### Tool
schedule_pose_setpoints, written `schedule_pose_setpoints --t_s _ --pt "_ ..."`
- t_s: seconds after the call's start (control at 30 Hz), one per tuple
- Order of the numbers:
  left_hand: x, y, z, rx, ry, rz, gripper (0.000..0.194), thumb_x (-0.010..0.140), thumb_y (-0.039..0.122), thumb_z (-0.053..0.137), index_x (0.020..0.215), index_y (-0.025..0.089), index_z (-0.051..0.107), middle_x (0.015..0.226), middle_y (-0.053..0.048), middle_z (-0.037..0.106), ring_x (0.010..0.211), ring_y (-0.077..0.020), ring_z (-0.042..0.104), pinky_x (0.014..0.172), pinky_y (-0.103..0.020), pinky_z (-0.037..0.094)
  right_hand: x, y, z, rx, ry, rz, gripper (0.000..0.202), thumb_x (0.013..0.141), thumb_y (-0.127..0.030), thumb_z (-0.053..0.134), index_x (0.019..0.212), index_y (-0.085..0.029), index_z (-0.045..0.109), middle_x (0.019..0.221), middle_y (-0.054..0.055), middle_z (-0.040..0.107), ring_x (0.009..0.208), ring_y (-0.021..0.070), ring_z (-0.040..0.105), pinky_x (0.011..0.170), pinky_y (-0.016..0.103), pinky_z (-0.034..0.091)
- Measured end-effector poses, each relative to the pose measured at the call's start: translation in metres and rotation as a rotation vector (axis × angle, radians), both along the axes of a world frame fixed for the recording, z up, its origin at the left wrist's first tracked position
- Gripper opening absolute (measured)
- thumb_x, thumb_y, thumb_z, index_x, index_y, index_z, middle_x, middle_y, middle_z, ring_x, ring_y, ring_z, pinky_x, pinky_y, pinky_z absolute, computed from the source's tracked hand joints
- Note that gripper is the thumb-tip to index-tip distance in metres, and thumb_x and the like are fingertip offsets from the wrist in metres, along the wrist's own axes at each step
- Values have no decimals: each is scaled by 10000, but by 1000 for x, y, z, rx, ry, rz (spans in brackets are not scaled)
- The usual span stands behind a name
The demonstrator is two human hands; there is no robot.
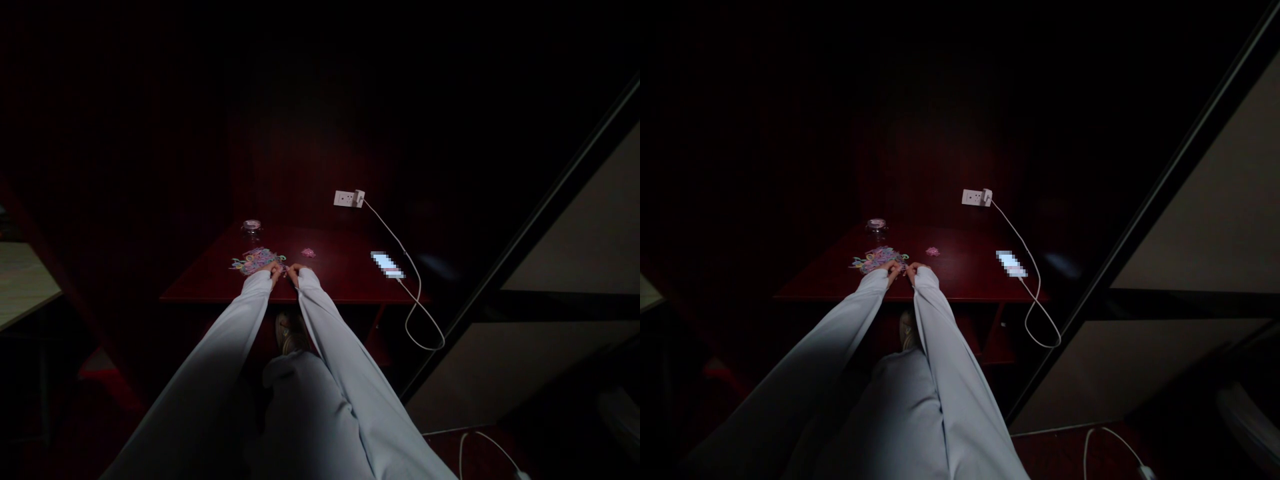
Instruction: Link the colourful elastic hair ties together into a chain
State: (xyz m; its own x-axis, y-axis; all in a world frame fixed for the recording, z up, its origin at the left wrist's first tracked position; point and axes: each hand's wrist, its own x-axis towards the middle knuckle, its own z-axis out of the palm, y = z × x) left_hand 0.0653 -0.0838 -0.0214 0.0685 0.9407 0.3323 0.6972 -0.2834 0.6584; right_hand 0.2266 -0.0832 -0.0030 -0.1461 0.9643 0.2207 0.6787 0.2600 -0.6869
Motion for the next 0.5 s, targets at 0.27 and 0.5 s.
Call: schedule_pose_setpoints --t_s 0.27,0.5 --pt "-2 -1 0 12 -24 -36 218 978 334 484 857 204 610 711 6 623 641 -152 546 660 -254 413 0 3 -3 -9 -52 -19 302 1039 -391 564 949 -247 814 838 -3 755 775 143 630 709 210 446" --pt "-1 0 0 -4 -6 -33 204 981 336 481 847 217 579 697 12 590 645 -158 541 675 -261 419 1 1 -1 1 -42 -16 316 1045 -401 557 929 -248 809 829 -6 763 763 142 642 704 203 454"
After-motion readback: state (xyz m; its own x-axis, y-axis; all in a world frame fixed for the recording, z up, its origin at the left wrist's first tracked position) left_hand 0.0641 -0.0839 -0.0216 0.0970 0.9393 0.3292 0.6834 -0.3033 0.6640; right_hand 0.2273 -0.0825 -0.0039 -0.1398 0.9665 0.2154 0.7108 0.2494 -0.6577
